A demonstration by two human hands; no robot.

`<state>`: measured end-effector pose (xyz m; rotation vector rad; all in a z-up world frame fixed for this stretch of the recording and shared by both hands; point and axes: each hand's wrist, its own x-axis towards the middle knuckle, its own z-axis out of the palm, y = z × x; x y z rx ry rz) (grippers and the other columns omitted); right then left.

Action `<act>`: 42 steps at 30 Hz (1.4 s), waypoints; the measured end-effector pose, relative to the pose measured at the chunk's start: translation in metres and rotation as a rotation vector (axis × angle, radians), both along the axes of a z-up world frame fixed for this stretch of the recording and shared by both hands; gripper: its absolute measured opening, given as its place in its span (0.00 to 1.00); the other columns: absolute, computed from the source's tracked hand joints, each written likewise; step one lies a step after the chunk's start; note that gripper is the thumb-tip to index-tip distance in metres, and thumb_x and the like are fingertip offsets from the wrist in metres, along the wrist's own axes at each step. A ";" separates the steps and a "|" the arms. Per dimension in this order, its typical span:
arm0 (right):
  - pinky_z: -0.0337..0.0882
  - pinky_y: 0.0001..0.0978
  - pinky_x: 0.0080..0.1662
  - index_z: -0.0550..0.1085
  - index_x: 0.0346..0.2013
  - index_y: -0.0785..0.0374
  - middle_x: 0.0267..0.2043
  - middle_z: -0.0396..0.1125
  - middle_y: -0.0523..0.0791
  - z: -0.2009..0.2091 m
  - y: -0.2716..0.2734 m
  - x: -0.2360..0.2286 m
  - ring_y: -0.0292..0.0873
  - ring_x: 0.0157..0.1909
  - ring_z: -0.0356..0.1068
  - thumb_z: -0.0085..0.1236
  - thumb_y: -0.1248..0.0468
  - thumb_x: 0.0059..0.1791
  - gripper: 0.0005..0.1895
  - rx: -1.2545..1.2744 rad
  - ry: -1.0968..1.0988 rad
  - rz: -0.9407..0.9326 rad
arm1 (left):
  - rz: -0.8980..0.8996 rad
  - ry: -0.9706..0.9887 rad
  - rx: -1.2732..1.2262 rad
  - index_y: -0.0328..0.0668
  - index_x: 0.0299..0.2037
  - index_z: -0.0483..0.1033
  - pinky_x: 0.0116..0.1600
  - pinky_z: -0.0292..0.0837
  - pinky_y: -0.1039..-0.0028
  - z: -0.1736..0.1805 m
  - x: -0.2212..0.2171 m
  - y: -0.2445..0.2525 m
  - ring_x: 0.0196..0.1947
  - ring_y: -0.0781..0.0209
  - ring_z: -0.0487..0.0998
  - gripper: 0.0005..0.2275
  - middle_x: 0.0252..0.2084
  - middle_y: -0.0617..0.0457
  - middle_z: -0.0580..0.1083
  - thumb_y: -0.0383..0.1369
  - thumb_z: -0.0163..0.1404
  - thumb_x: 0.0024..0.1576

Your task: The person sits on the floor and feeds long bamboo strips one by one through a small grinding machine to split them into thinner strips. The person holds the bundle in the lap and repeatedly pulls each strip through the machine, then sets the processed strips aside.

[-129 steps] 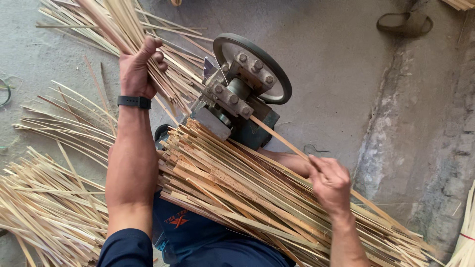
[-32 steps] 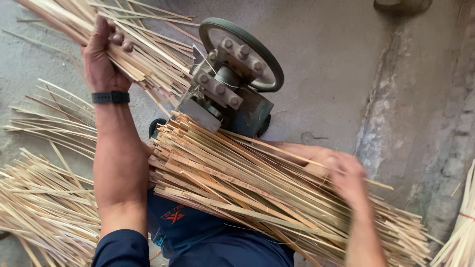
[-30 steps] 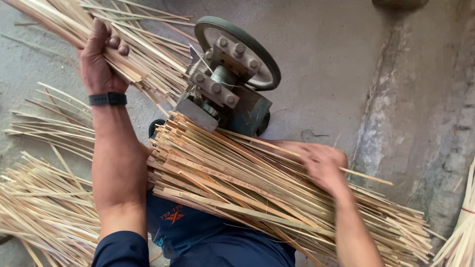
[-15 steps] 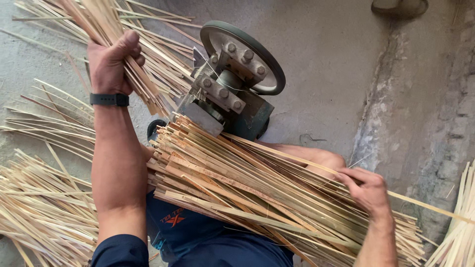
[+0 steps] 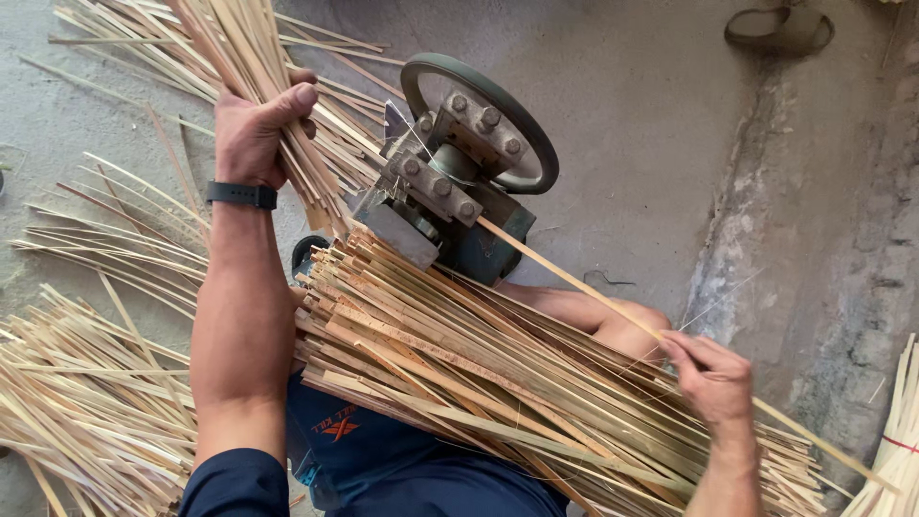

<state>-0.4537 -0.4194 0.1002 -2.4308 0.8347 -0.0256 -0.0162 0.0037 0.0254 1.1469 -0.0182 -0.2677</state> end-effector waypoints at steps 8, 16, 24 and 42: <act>0.75 0.36 0.37 0.83 0.41 0.62 0.33 0.78 0.49 -0.020 0.037 0.027 0.42 0.32 0.77 0.64 0.58 0.50 0.12 -0.013 0.010 0.080 | -0.057 0.018 0.012 0.25 0.54 0.71 0.35 0.85 0.77 0.001 0.001 -0.009 0.37 0.59 0.85 0.25 0.44 0.40 0.81 0.28 0.69 0.50; 0.76 0.35 0.44 0.81 0.47 0.63 0.42 0.77 0.50 -0.019 0.051 0.055 0.46 0.40 0.78 0.62 0.58 0.50 0.15 -0.072 -0.034 0.165 | -0.041 0.037 -0.021 0.22 0.51 0.71 0.32 0.85 0.75 0.001 0.001 -0.015 0.36 0.53 0.86 0.20 0.38 0.37 0.80 0.27 0.65 0.54; 0.74 0.37 0.50 0.80 0.47 0.63 0.47 0.76 0.51 -0.042 0.073 0.062 0.48 0.48 0.76 0.62 0.60 0.50 0.14 -0.069 -0.059 0.384 | -0.033 0.075 -0.043 0.25 0.47 0.76 0.31 0.83 0.77 -0.014 0.003 -0.019 0.32 0.58 0.83 0.14 0.38 0.41 0.82 0.28 0.62 0.57; 0.74 0.31 0.41 0.81 0.42 0.64 0.38 0.75 0.47 -0.092 0.071 0.049 0.41 0.35 0.75 0.61 0.61 0.50 0.11 0.149 0.105 0.279 | 0.519 0.184 0.615 0.33 0.42 0.79 0.36 0.79 0.72 -0.131 -0.095 0.287 0.31 0.60 0.80 0.16 0.35 0.50 0.78 0.33 0.69 0.49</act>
